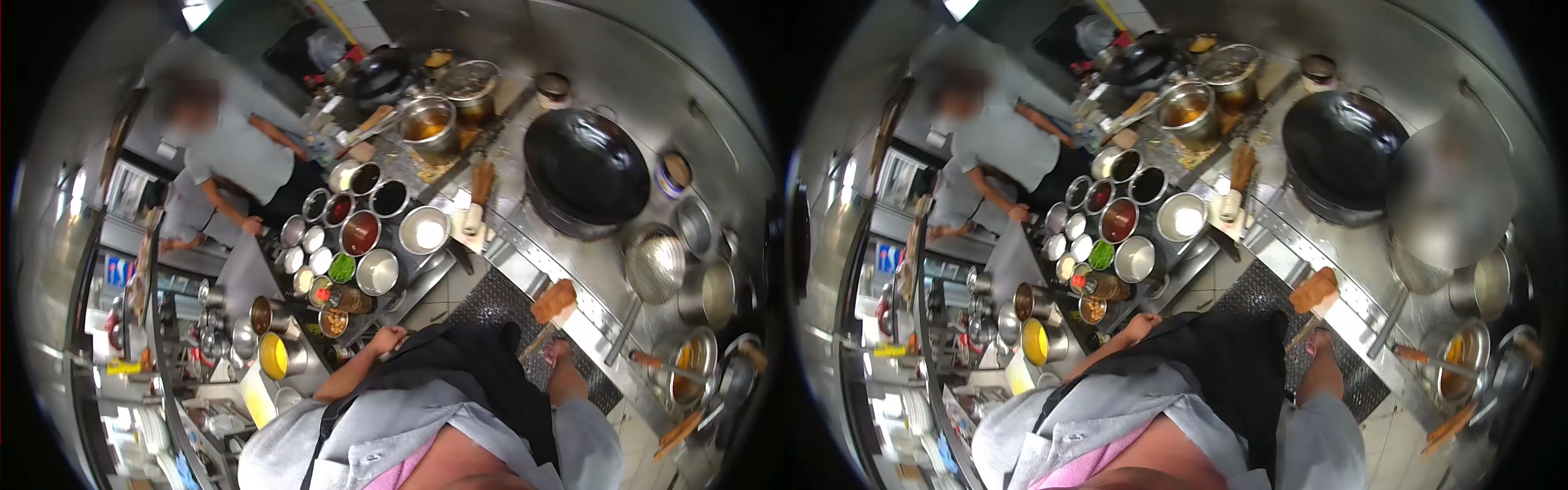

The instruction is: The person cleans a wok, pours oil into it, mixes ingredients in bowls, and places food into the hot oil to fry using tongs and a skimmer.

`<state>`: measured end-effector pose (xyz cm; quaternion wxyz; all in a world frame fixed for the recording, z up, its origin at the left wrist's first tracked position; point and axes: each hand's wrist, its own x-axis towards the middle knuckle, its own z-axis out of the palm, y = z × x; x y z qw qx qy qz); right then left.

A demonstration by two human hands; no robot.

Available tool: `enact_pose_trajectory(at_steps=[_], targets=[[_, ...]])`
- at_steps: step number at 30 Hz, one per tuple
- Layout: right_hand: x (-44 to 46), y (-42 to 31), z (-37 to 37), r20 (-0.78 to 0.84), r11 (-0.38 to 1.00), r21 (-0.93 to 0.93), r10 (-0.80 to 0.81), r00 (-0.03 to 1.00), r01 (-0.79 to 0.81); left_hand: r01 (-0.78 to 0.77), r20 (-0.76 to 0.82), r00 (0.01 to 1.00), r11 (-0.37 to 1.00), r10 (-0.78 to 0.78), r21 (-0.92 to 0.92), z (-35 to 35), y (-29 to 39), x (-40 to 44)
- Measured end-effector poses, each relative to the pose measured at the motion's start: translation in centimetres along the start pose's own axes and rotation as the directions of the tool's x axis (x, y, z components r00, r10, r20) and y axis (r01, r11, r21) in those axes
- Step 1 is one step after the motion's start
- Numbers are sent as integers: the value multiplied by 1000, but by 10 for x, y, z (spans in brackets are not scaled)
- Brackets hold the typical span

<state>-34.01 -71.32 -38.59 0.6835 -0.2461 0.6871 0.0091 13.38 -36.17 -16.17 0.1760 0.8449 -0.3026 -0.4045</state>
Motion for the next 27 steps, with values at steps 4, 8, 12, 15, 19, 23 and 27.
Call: enact_pose_trajectory(at_steps=[4, 8, 12, 15, 19, 23, 27], targets=[[71, 0, 21, 108, 859, 489, 115, 987, -154, -92, 53, 995, 995, 90, 43, -20, 31, 27], [50, -22, 54, 38, 668, 741, 57, 998, -66, -186, 94, 981, 965, 170, 187, -44, 27, 38], [122, -18, 67, 86, 466, 883, -35, 996, -60, -20, 65, 998, 980, 8, 200, -65, -15, 35], [104, -29, 78, 120, 306, 947, -47, 992, -100, -54, 128, 992, 915, 3, 400, -78, -47, 12], [109, -25, 81, 62, 258, 965, -50, 997, -47, -142, 186, 981, 873, 60, 466, -90, -77, -11], [119, -23, 87, 18, 210, 978, -55, 998, -6, -111, 215, 977, 865, 3, 490, -79, -89, -19], [117, -16, 86, -14, 122, 992, -29, 999, 18, -320, 336, 929, 798, 158, 510, -83, -78, 6]])
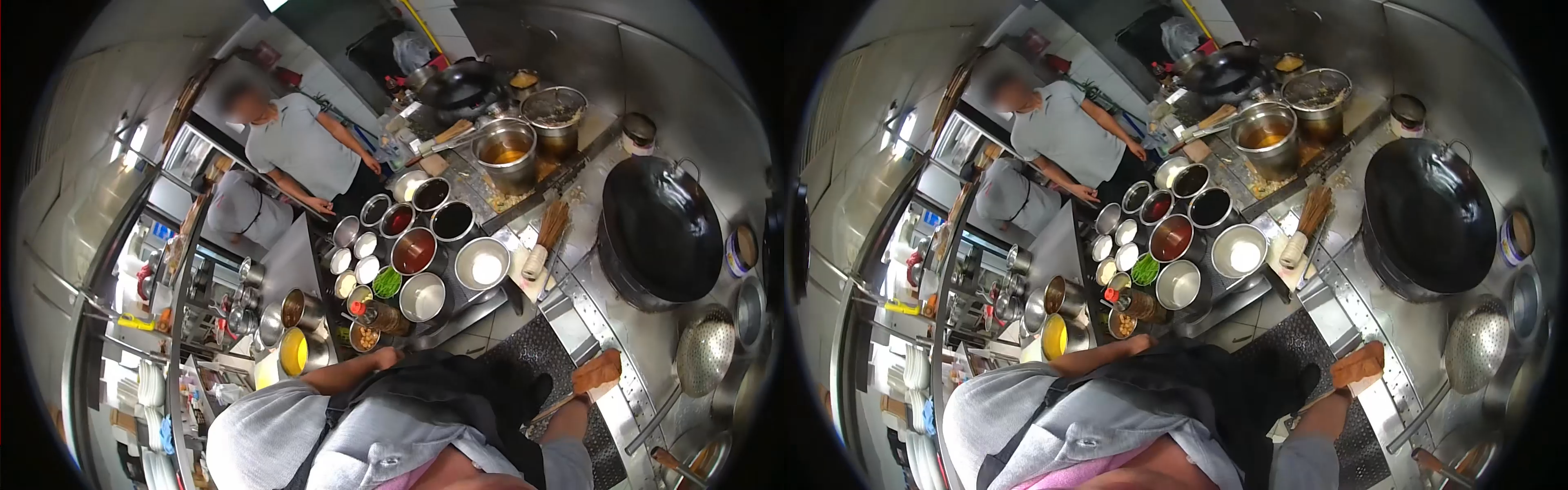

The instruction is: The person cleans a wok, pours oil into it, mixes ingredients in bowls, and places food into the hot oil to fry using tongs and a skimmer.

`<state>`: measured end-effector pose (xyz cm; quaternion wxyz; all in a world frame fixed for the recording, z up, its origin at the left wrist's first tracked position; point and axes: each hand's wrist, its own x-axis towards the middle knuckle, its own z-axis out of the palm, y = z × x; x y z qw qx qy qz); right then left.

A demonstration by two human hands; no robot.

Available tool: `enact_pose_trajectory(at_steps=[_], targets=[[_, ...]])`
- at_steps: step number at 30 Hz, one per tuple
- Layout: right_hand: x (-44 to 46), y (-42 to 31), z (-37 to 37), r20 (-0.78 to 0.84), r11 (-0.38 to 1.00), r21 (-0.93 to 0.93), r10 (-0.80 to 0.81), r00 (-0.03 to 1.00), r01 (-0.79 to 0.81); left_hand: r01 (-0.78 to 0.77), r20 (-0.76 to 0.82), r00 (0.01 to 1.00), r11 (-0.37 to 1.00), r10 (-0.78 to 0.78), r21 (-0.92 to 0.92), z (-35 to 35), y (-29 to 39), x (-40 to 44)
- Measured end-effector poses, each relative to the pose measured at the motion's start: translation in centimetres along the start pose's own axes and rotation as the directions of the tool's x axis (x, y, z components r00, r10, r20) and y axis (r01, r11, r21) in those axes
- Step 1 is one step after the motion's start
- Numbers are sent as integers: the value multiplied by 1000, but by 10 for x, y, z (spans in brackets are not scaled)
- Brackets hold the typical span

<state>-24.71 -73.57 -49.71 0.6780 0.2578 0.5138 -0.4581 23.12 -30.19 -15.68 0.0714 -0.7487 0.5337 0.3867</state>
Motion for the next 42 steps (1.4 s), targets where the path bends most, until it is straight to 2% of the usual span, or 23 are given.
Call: enact_pose_trajectory(at_steps=[3, 6, 7, 10, 13, 14, 15, 16, 18, 19, 22, 28, 31, 34, 37, 40, 42], targets=[[-1, -5, -9, -15, 999, 24, -24, 1000, 24, -26, -77, 997, 997, 21, -67, -36, 41, 11], [-2, -10, -14, -25, 998, 45, -50, 998, 51, 43, -103, 993, 977, -66, -210, -26, 29, 38], [-1, -11, -18, -27, 997, 54, -60, 998, 61, 141, -44, 986, 955, -158, -260, -47, 50, 38], [2, -18, -26, -24, 992, 83, -89, 996, 91, 81, -67, 993, 971, -98, -226, -53, 52, 49], [14, -20, -38, -7, 980, 143, -141, 990, 141, 165, -37, 983, 946, -182, -280, -63, 64, 45], [20, -20, -44, 7, 968, 185, -174, 985, 169, 142, -41, 986, 952, -159, -270, -64, 63, 42], [37, -19, -58, 46, 924, 310, -250, 967, 224, 119, -42, 990, 959, -134, -258, -63, 62, 39], [17, -20, -46, -23, 959, 223, -173, 985, 174, 94, -43, 993, 965, -108, -247, -63, 60, 36], [-20, -18, -21, -167, 998, 63, -20, 986, 31, 150, -11, 988, 960, -157, -238, -58, 53, 34], [-5, -15, -28, -176, 999, -20, 38, 984, -42, 179, 5, 983, 955, -183, -238, -50, 46, 31], [8, -14, -22, -126, 999, -32, 12, 992, -16, 175, 34, 985, 965, -172, -194, -37, 25, 34], [4, -7, -7, -69, 998, -64, 24, 997, -28, 118, -23, 992, 966, -127, -228, -32, 21, 27], [3, -7, -3, -58, 994, -106, 20, 998, -26, 49, -11, 999, 987, -52, -154, -36, 30, 25], [1, -7, -3, -47, 988, -149, 28, 999, -35, -67, -7, 998, 992, 66, -110, -18, 9, 36], [2, -6, -4, -37, 981, -189, 30, 999, -36, -19, -5, 1000, 994, 19, -111, -24, 14, 39], [4, -8, -4, -30, 969, -244, 42, 999, -48, 166, 63, 986, 970, -157, -178, -53, 46, 34], [5, -9, -5, -15, 952, -300, 60, 998, -61, 126, 31, 992, 974, -123, -190, -50, 44, 37]])
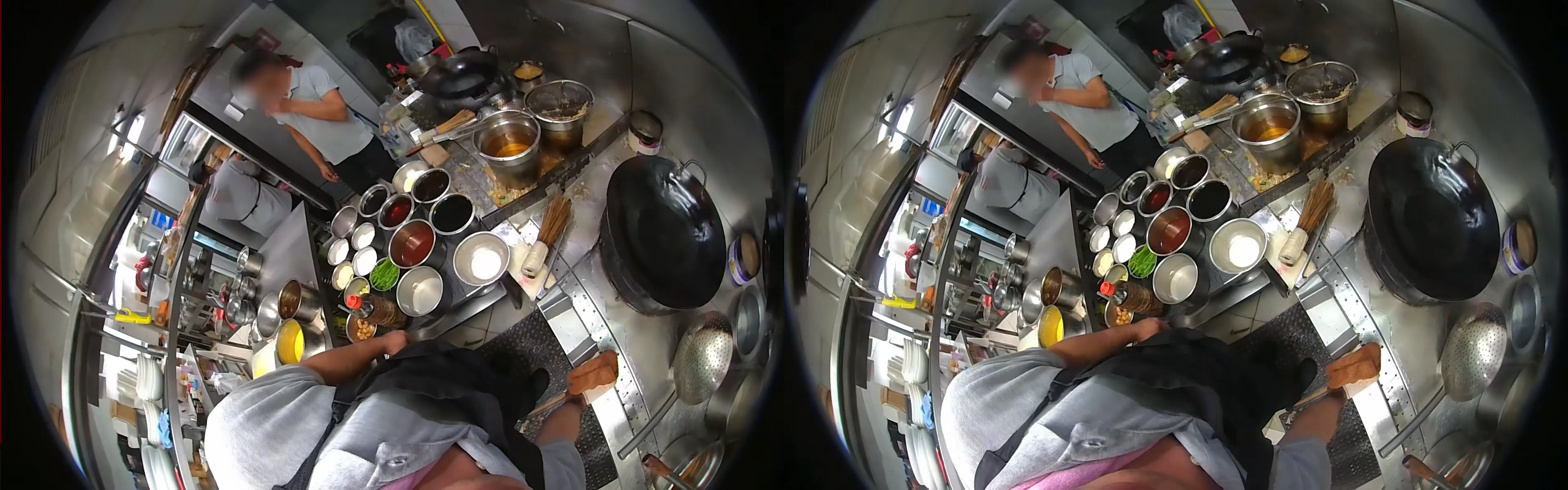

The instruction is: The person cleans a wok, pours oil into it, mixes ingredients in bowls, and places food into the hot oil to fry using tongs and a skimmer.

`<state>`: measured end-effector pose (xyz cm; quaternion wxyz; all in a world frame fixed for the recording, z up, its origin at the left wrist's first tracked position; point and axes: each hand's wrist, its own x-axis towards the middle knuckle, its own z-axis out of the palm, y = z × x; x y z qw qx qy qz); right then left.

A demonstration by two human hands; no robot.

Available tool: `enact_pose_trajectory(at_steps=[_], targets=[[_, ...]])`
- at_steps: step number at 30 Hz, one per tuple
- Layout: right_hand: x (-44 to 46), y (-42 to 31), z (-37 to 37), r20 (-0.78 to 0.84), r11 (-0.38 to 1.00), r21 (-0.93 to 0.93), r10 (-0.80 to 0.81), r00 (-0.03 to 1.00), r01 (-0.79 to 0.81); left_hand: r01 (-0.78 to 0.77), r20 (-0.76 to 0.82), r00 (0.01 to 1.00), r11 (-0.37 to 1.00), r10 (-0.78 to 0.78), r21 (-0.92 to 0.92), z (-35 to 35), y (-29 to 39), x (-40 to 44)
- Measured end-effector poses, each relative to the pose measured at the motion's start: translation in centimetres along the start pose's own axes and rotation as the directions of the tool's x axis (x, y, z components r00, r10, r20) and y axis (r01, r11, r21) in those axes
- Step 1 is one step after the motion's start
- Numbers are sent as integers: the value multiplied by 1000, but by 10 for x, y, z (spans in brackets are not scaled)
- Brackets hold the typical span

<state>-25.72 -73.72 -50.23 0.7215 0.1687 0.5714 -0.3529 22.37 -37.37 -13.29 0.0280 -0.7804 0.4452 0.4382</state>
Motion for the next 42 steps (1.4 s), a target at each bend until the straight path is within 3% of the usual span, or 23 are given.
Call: enact_pose_trajectory(at_steps=[2, 4, 5, 6, 7, 9, 10, 11, 12, 14, 16, 18, 20, 21, 23, 24, 26, 29, 32, 34, 37, 40, 42], targets=[[0, 0, 0, 24, 992, -124, 23, 999, -20, -21, -17, 1000, 1000, 21, -7, 8, -8, 6], [-15, 5, 1, 79, 865, -502, 50, 996, -4, -30, -16, 999, 999, 30, -10, 19, -20, 16], [-28, 14, 4, 135, 693, -719, 63, 989, 54, -37, -20, 999, 999, 37, 18, 24, -22, 20], [-56, 25, 10, 267, 407, -887, 61, 962, 220, -46, -23, 999, 998, 47, 45, 28, -23, 24], [-86, 40, 15, 447, 136, -889, 51, 893, 437, -57, -26, 998, 996, 59, 70, 31, -19, 28], [-176, 63, 47, 764, -172, -630, 39, 644, 758, -20, -71, 997, 996, 26, 83, 33, -2, 29], [-208, 64, 69, 796, -110, -597, 38, 604, 794, -2, -92, 996, 996, 10, 87, 33, 9, 27], [-238, 60, 92, 824, -49, -564, 30, 566, 824, -139, -53, 987, 972, 151, 188, 42, 0, 40], [-280, 49, 126, 870, -85, -491, -90, 484, 867, -277, 2, 958, 919, 288, 282, 64, -31, 69], [-331, 23, 193, 870, -111, -423, -328, 368, 899, -341, -42, 931, 907, 362, 248, 90, -44, 102], [-360, -9, 251, 874, -361, -273, -480, 73, 892, -207, -225, 954, 978, 196, -25, 103, -30, 124], [-382, -36, 300, 867, -573, -146, -466, -175, 807, 29, -308, 943, 952, -128, -306, 46, 71, 82], [-368, -50, 332, 900, -617, -166, -413, -137, 769, -198, -574, 816, 901, -66, -386, 53, 90, 109], [-365, -56, 339, 932, -668, -171, -347, -101, 725, -225, -589, 805, 885, -66, -407, 45, 120, 107], [-344, -61, 343, 910, -800, -98, -313, -273, 593, -315, -594, 803, 819, -39, -480, 18, 173, 106], [-382, -67, 351, 957, -782, -247, -289, 17, 573, -364, -584, 811, 756, -30, -544, 16, 190, 109], [-401, -74, 367, 924, -795, -380, -301, 237, 472, -349, -526, 851, 747, 0, -565, -10, 230, 97], [-355, -81, 382, 805, -660, -591, -447, 391, 463, -408, -514, 851, 745, 103, -528, -41, 263, 116], [-347, -90, 377, 778, -763, -548, -315, 543, 342, -449, -489, 846, 779, 214, -437, -68, 252, 176], [-360, -94, 360, 861, -808, -470, -331, 386, 355, -556, -518, 804, 678, 292, -481, -103, 262, 210], [-417, -94, 332, 925, -849, -377, -328, 192, 369, -544, -467, 831, 617, 303, -568, -136, 268, 233], [-468, -74, 315, 911, -797, -411, -379, 163, 443, -490, -418, 861, 694, 290, -528, -156, 263, 264], [-484, -57, 309, 897, -771, -393, -442, 22, 502, -488, -385, 865, 718, 322, -497, -159, 254, 296]])
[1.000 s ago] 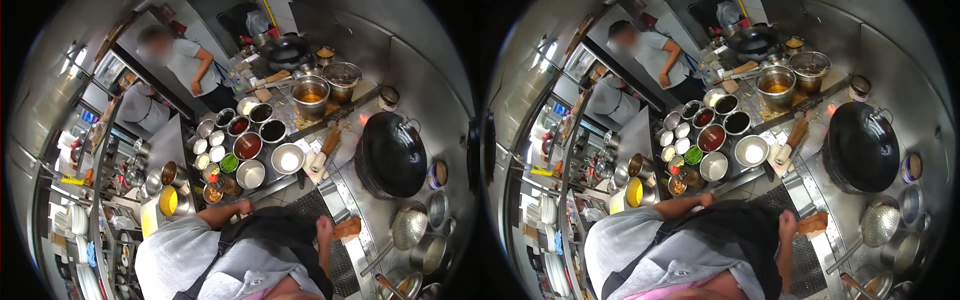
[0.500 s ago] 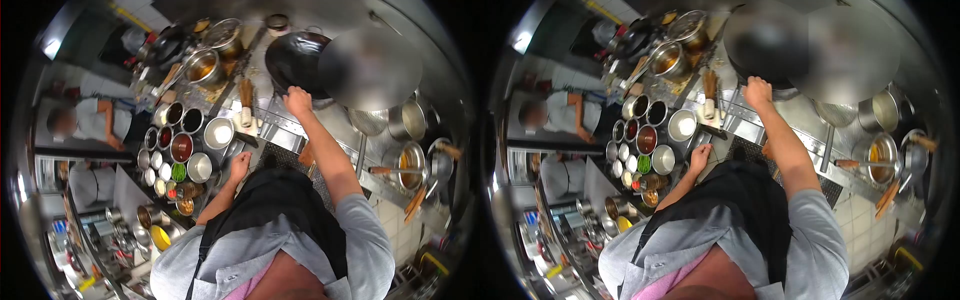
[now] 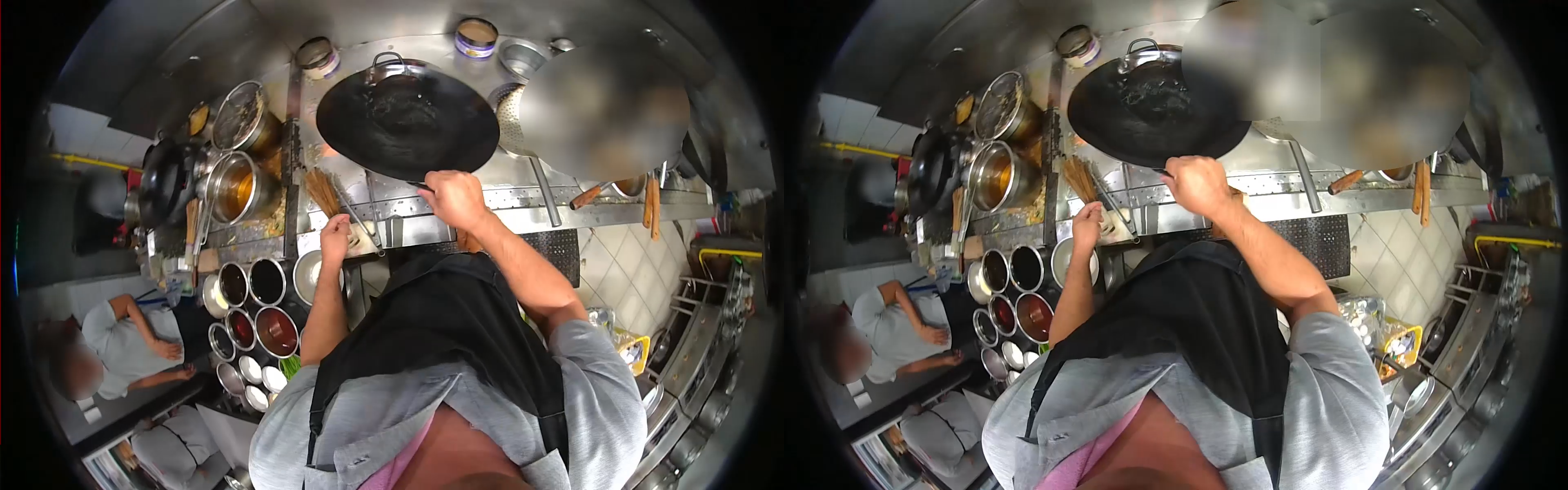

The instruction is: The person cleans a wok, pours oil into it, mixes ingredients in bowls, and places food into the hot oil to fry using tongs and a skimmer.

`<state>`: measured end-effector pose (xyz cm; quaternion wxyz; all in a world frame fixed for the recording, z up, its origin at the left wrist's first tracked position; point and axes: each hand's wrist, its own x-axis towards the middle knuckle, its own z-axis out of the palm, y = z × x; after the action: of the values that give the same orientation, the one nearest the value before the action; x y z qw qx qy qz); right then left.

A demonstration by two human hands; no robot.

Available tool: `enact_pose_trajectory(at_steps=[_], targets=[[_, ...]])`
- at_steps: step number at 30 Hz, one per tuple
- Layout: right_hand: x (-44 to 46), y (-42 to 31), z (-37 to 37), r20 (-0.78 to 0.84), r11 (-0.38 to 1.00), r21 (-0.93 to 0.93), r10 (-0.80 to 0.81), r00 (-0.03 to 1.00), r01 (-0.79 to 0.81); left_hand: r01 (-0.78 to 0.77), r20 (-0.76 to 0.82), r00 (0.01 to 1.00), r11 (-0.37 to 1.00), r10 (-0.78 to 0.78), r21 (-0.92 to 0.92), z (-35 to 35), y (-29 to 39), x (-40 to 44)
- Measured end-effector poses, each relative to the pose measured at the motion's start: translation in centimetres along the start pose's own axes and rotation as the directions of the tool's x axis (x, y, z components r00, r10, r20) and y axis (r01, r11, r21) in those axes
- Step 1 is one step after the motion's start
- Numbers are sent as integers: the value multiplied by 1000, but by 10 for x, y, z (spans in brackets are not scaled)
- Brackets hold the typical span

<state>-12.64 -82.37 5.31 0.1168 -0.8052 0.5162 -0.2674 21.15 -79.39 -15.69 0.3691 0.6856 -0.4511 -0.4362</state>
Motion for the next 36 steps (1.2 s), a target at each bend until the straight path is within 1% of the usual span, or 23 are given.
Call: enact_pose_trajectory(at_steps=[4, 5, 8, 9, 12, 13, 14, 16, 17, 18, 19, 20, 21, 22, 23, 24, 26, 28, 29, 30, 32, 34, 36], targets=[[10, -29, -14, -174, 983, 116, 163, 971, -144, 19, 50, 999, 1000, -20, 17, -3, 17, 18], [15, -32, -20, -192, 977, 131, 193, 962, -169, 57, 64, 996, 997, -60, 48, -4, 22, 23], [21, -35, -24, -213, 933, 240, 320, 923, -268, -65, -16, 997, 947, 74, 315, -3, 4, 40], [21, -34, -23, -214, 920, 262, 349, 912, -291, 37, 0, 999, 897, -42, 440, -6, 16, 38], [24, -34, -29, -218, 853, 407, 437, 872, -326, 57, -30, 998, 679, -53, 732, 0, 17, 37], [24, -30, -27, -261, 831, 475, 447, 856, -289, 135, -6, 981, 655, -196, 743, 0, 27, 38], [25, -27, -32, -248, 807, 497, 484, 840, -319, 165, -24, 975, 649, -220, 743, 2, 21, 42], [25, -21, -35, -284, 782, 553, 503, 816, -289, 229, -68, 961, 636, -267, 737, 5, 11, 46], [24, -16, -36, -263, 751, 591, 523, 811, -293, 245, -79, 955, 606, -287, 757, 4, 12, 44], [24, -12, -36, -242, 718, 630, 545, 803, -298, 274, -83, 942, 604, -326, 748, 4, 18, 41], [25, -14, -37, -262, 716, 641, 542, 799, -276, 299, -80, 928, 600, -364, 742, 5, 22, 38], [27, -15, -40, -253, 734, 614, 531, 809, -291, 320, -72, 913, 595, -402, 737, 8, 26, 35], [28, -16, -36, -251, 755, 589, 509, 824, -287, 331, -13, 890, 625, -456, 707, 8, 35, 31], [30, -18, -32, -252, 775, 563, 490, 835, -285, 351, -27, 884, 627, -466, 696, 9, 36, 30], [32, -22, -30, -215, 801, 521, 456, 863, -294, 367, -34, 879, 628, -476, 687, 11, 36, 28], [33, -16, -17, -249, 878, 409, 368, 896, -247, 378, -39, 874, 629, -484, 680, 13, 38, 27], [36, -6, 3, -267, 969, 232, 146, 953, -83, 440, -43, 853, 673, -520, 594, 13, 57, 21], [36, 9, 26, -189, 995, 103, 11, 982, 8, 498, -37, 828, 704, -559, 506, 12, 76, 15], [38, 16, 37, -143, 997, 42, -54, 988, 60, 330, -126, 942, 790, -312, 517, 12, -4, 34], [40, 20, 46, -123, 995, 35, -84, 989, 89, 468, -130, 883, 861, -450, 198, 5, 35, 20], [46, 24, 59, -80, 989, 22, -145, 986, 147, 375, -179, 904, 921, -388, -106, -14, 42, 18], [56, 28, 65, 49, 997, 9, -74, 996, 74, 183, -208, 956, 974, -207, -130, -38, 80, 16], [65, 37, 84, 148, 1000, -16, -2, 989, 4, 6, -303, 952, 989, -50, -144, -62, 123, 39]])
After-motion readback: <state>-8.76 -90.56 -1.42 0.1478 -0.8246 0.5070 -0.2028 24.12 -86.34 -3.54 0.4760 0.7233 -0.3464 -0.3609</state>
